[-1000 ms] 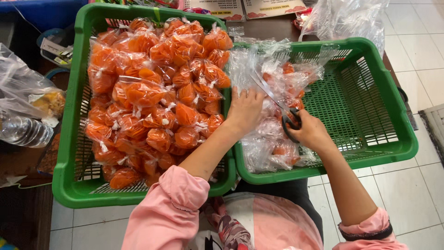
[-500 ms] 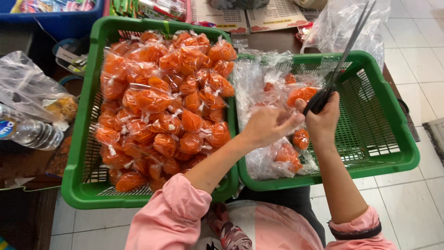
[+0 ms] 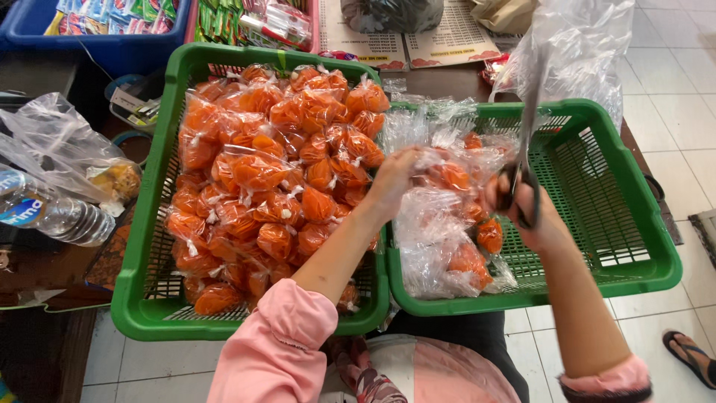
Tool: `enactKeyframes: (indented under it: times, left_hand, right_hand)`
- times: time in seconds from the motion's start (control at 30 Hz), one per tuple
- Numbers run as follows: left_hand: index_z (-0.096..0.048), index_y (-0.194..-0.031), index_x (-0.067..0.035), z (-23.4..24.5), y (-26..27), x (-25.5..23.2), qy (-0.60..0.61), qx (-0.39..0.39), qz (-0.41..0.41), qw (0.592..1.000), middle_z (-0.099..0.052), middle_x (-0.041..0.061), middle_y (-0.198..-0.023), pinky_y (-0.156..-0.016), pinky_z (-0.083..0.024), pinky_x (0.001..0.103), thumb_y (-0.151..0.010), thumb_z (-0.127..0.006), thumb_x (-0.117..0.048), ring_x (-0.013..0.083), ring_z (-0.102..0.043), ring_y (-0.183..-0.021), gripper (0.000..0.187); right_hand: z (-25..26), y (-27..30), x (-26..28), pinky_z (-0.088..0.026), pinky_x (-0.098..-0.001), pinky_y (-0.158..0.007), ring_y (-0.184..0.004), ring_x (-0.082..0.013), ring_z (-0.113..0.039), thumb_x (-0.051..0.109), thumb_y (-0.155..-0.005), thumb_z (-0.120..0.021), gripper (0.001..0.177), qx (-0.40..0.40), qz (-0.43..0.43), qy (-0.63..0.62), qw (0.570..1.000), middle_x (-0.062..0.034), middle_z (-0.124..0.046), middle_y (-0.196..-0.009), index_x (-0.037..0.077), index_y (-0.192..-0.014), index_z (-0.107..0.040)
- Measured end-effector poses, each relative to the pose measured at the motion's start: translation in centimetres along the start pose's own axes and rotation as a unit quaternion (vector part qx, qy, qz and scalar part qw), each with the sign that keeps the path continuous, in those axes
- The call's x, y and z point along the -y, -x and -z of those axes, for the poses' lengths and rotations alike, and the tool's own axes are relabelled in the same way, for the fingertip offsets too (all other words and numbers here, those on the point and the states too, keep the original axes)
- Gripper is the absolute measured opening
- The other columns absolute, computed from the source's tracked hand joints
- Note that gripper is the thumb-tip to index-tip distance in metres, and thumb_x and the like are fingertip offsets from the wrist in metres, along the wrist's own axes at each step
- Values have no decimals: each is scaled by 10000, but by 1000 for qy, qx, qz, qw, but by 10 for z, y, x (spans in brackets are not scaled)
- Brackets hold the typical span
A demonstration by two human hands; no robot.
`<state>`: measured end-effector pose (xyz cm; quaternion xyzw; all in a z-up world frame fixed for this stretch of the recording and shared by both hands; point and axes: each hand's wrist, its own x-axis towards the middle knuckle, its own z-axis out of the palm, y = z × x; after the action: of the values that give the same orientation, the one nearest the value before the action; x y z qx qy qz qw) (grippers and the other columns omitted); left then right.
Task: The person trims the excess plastic off of several small, individually bagged orange food items using shears and then places them into a second green basket.
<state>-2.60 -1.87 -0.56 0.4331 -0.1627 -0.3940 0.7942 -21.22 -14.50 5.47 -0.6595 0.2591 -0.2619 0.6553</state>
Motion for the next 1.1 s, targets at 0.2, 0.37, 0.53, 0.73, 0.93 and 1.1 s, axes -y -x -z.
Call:
enactKeyframes:
  times: [0.2, 0.37, 0.53, 0.73, 0.93, 1.1]
  left_hand:
    - [-514, -909, -97, 13, 11, -48, 94, -12, 78, 992, -728, 156, -894, -574, -464, 275, -1057, -439, -101, 229, -718, -712, 166]
    - [-613, -989, -96, 10, 16, -52, 97, 26, 64, 993, -778, 143, -1117, -599, -453, 279, -1019, -510, -149, 242, -760, -771, 120]
    - [-614, -917, -186, 10, 9, -39, 125, 16, 95, 987, -724, 33, -946, -706, -546, 334, -827, -689, -226, 311, -766, -886, 124]
    - [-645, -893, -160, 5, 15, -42, 104, 67, 89, 988, -719, 32, -898, -757, -553, 338, -815, -658, -199, 285, -766, -889, 88]
    - [-669, -919, -134, 19, -6, -15, 105, 75, 84, 988, -705, 53, -812, -782, -600, 369, -810, -674, -130, 285, -774, -860, 110]
    - [-673, -921, -125, 18, -3, -16, 101, 86, 64, 989, -676, 54, -759, -790, -617, 360, -838, -663, -88, 266, -776, -828, 91]
  right_hand:
    - [32, 24, 33, -442, -344, -662, -674, -149, -547, 1058, -812, -396, 953, 517, -12, 40, 855, -32, -602, -826, 119, -944, -491]
    - [28, 31, 37, -356, -325, -660, -700, -155, -504, 1043, -747, -494, 960, 570, -134, 39, 810, -47, -553, -807, 100, -926, -504]
    - [45, 15, -29, -529, -372, -746, -787, -233, -709, 1034, -721, -268, 1127, 540, -102, -14, 835, -140, -682, -860, -2, -1059, -550]
    - [25, -3, -33, -504, -398, -769, -814, -275, -666, 1092, -623, -276, 1204, 549, -162, -111, 813, -165, -619, -877, -6, -1062, -501]
    - [5, -13, -13, -461, -428, -763, -802, -301, -611, 1110, -582, -287, 1243, 548, -220, -171, 789, -192, -551, -872, -27, -1054, -461]
    - [3, -19, -4, -524, -454, -770, -764, -288, -626, 1127, -569, -305, 1235, 530, -258, -175, 789, -169, -534, -814, -11, -1019, -473]
